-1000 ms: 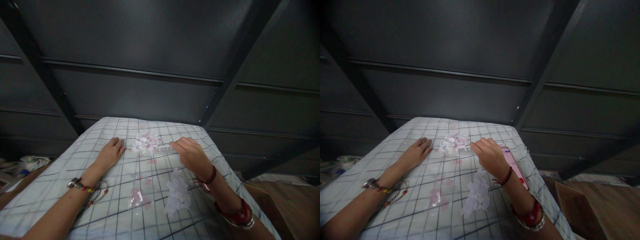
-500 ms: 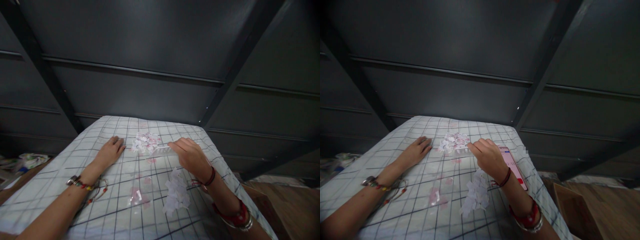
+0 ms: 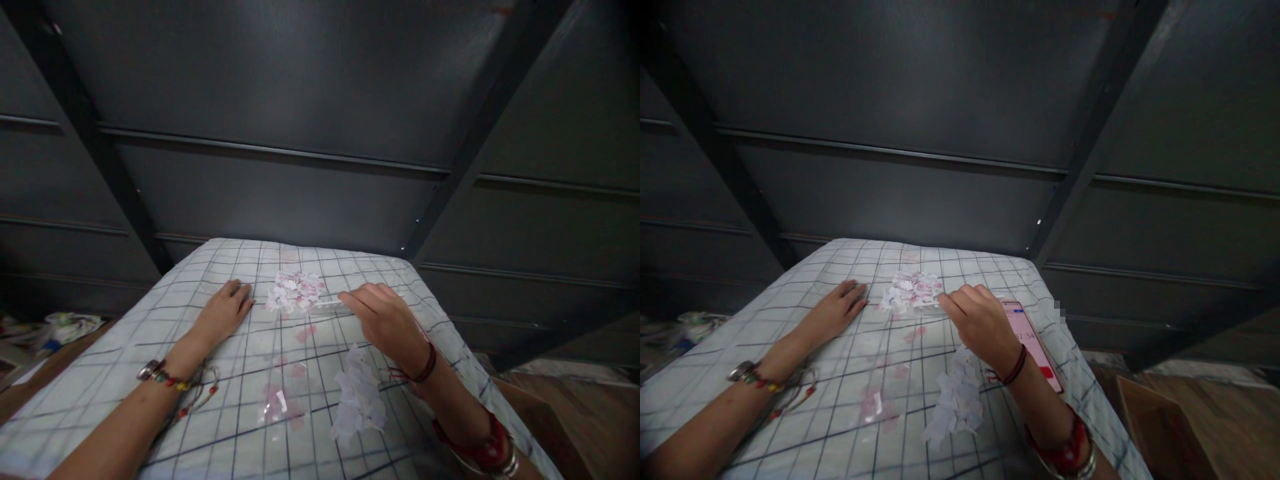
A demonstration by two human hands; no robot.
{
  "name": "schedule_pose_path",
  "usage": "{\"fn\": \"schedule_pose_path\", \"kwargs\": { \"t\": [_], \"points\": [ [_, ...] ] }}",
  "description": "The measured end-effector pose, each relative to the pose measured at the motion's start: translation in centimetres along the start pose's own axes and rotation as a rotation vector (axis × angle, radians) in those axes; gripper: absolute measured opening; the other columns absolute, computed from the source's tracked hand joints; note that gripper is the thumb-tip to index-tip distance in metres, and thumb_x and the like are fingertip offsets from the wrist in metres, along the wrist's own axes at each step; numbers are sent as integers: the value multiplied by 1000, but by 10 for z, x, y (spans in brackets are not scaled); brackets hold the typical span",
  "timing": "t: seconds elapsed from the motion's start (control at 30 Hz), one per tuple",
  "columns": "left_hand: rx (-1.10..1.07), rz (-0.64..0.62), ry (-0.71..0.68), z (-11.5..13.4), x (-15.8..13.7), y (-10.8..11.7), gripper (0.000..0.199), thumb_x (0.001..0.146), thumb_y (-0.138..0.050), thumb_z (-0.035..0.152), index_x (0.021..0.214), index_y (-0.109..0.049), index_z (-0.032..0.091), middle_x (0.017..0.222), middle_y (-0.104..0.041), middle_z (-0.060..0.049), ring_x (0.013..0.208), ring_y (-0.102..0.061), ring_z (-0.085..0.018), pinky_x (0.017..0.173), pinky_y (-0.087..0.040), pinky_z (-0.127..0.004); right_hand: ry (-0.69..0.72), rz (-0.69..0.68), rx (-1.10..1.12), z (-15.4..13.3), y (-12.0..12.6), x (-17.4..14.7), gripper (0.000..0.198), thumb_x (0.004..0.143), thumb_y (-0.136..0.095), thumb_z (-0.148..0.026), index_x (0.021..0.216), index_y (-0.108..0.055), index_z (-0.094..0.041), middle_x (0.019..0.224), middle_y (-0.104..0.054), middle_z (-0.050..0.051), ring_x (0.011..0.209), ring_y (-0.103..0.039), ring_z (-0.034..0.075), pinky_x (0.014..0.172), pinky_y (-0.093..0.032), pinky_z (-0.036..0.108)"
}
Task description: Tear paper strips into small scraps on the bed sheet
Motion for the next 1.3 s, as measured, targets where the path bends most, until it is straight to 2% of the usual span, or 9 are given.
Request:
{"fn": "schedule_pose_path", "kwargs": {
  "t": [0.13,0.23,0.4,0.6,0.77,0.87,1.0,1.17,1.3],
  "points": [
    [28,-27,-17,2,0,0,48,97,-36,38,128,-59,8,133,-57,-20,124,-54,-29,111,-41,-43,34,-5,23,-4,0,1,38,81,-38,8,88,-66,-17,71,-62,1,68,-47,16,67,-34,29],
    [35,-24,-20,1,0,-1,46,97,-36,37,127,-59,10,132,-58,-18,123,-55,-28,110,-42,-43,50,17,66,-5,3,1,38,82,-37,8,88,-65,-17,71,-62,0,67,-47,16,66,-34,28],
    [16,-2,-19,1,-1,0,44,97,-37,35,124,-60,10,131,-58,-19,119,-58,-28,108,-44,-44,23,67,5,-4,3,2,35,85,-38,5,93,-66,-14,71,-62,2,69,-46,17,66,-34,30],
    [12,-12,-16,1,-1,0,45,97,-36,37,125,-60,10,131,-58,-19,119,-57,-27,109,-43,-43,68,65,78,-11,5,3,37,86,-36,6,86,-65,-16,68,-61,1,66,-45,15,64,-34,29],
    [13,-18,-19,-1,-1,-3,48,97,-35,38,127,-59,10,131,-58,-19,120,-56,-27,109,-43,-43,17,66,21,-6,2,2,35,85,-39,5,94,-66,-16,72,-63,1,69,-47,16,66,-34,30],
    [10,-8,-31,-1,-1,-3,49,97,-35,39,126,-59,8,131,-58,-20,121,-55,-28,109,-42,-43,22,72,-8,-7,-2,2,34,85,-39,5,91,-66,-15,69,-61,2,68,-46,17,65,-33,31],
    [-12,32,-38,0,-1,-1,45,97,-35,39,124,-60,12,129,-59,-16,122,-54,-26,111,-41,-43,46,78,49,-12,0,4,35,86,-37,6,84,-65,-16,67,-59,1,66,-44,16,63,-33,30],
    [-25,33,-17,0,-1,1,44,96,-38,37,123,-61,11,130,-58,-18,122,-54,-27,111,-40,-43,21,105,49,-12,5,4,36,85,-37,6,92,-65,-15,71,-62,1,69,-46,16,65,-34,30],
    [-15,14,-12,1,-1,2,44,96,-37,37,124,-60,11,131,-58,-18,123,-54,-27,111,-41,-44,-1,73,28,-10,3,4,38,83,-37,7,92,-66,-15,72,-63,2,69,-47,16,65,-34,30]
  ]
}}
Point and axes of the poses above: each hand's wrist, its own x-axis towards the middle knuckle, its own y-axis out of the back of the hand, z = x × y, the point moved 8 cm from there along x, towards the middle knuckle
